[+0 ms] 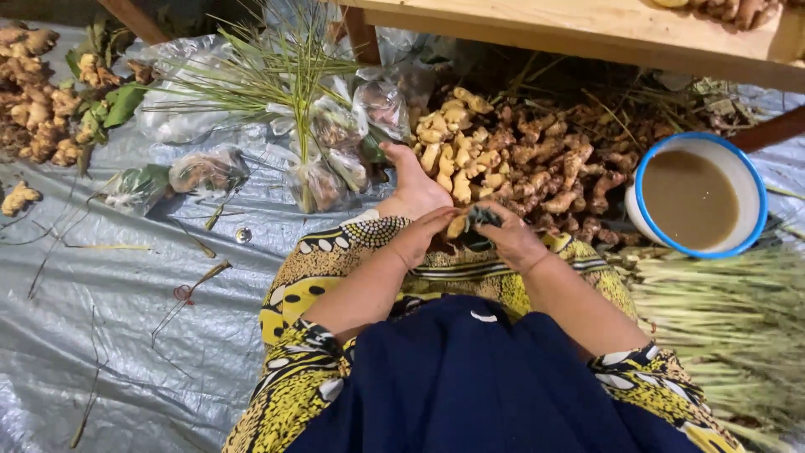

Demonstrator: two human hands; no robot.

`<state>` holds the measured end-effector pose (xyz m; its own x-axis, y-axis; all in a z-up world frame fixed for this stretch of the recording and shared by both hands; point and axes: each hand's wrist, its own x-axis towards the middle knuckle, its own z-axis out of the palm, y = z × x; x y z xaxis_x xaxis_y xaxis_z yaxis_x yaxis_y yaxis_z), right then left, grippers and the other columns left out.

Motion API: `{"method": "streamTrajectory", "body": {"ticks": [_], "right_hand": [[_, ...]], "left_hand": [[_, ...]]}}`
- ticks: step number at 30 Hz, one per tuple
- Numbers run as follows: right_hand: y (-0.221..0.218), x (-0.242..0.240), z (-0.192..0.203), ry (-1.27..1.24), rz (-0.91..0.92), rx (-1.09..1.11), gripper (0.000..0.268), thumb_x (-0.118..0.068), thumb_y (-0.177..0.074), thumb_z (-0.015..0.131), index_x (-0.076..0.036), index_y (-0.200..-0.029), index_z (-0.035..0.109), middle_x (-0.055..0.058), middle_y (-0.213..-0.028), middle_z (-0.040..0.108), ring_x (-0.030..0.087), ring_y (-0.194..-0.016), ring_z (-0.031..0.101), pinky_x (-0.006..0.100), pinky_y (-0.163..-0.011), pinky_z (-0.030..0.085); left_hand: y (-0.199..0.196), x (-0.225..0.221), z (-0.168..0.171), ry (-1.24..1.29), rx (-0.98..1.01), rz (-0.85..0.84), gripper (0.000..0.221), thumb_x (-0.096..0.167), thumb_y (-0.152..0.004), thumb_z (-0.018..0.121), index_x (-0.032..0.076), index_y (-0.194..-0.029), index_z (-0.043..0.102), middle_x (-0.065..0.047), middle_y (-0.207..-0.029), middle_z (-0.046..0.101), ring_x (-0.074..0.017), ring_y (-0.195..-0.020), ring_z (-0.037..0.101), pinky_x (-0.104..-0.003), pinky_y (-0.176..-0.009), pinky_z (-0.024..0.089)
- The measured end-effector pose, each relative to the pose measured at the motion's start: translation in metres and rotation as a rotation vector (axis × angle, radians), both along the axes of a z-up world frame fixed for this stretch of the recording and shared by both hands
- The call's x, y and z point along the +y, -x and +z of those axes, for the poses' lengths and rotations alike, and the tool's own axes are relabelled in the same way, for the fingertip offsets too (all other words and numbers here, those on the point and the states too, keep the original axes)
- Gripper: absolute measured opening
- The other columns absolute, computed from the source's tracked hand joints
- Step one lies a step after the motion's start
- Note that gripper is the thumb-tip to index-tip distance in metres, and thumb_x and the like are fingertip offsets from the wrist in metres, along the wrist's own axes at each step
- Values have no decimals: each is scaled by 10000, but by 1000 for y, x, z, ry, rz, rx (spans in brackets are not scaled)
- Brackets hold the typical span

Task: Trimming lemongrass stalks and cleaning ginger roots while sitting on the floor.

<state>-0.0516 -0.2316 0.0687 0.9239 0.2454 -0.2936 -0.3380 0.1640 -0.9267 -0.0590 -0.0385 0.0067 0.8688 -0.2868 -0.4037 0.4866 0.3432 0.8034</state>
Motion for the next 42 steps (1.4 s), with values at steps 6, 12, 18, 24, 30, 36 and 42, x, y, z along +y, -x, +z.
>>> {"method": "streamTrajectory", "body": {"ticks": [6,12,18,24,30,36,42], "right_hand": [[30,-14,7,312,211,39,381,-92,-970,676,-200,-1335,676,252,-1501,485,425,-1260,559,582,-1046,481],[55,-31,-10,442,241,-44,386,-120,-1036,568,-229,-1396,654,166,-1570,460,179,-517,504,375,-519,520],[126,-23,57,344,34,-582,429,38,-998,552,-161,-1354,685,209,-1305,660,407,-1232,613,540,-1058,490],[162,-29,52,510,370,-766,500,-15,-958,531,-98,-1450,572,268,-1457,536,511,-1283,534,664,-1057,446],[188,-37,62,526,306,-756,405,-134,-1008,526,-95,-1405,595,241,-1345,614,508,-1182,594,596,-977,519],[195,-28,51,490,316,-783,448,-111,-996,536,-69,-1441,568,247,-1412,561,503,-1284,534,598,-1076,452],[186,-19,47,164,554,-592,623,-380,-1146,303,-29,-1633,133,349,-1624,206,621,-1467,140,801,-1124,170]], "left_hand": [[61,-4,13,172,140,174,257,218,-977,703,165,-1227,681,-164,-995,721,-321,-778,733,-447,-649,650],[101,-7,33,129,107,164,193,182,-1008,648,112,-1184,688,-63,-830,559,-271,-759,684,-399,-656,644],[131,-18,22,-139,-53,189,341,193,-983,710,37,-1280,652,-143,-1079,636,-224,-754,700,-370,-633,653],[170,-32,38,-231,-220,145,278,117,-1013,619,9,-1268,644,-144,-1147,590,-238,-980,625,-381,-748,602],[197,-33,51,-84,-106,34,566,292,-1064,605,-18,-1498,415,-287,-1472,426,-414,-1230,571,-480,-875,604],[228,-35,112,-466,-408,-226,614,447,-1001,626,-8,-1389,483,-265,-1324,617,-388,-1256,594,-514,-1026,502],[234,-33,125,-836,-409,-280,617,496,-972,579,85,-1425,498,-200,-1297,664,-383,-1224,629,-520,-1012,511]]}}
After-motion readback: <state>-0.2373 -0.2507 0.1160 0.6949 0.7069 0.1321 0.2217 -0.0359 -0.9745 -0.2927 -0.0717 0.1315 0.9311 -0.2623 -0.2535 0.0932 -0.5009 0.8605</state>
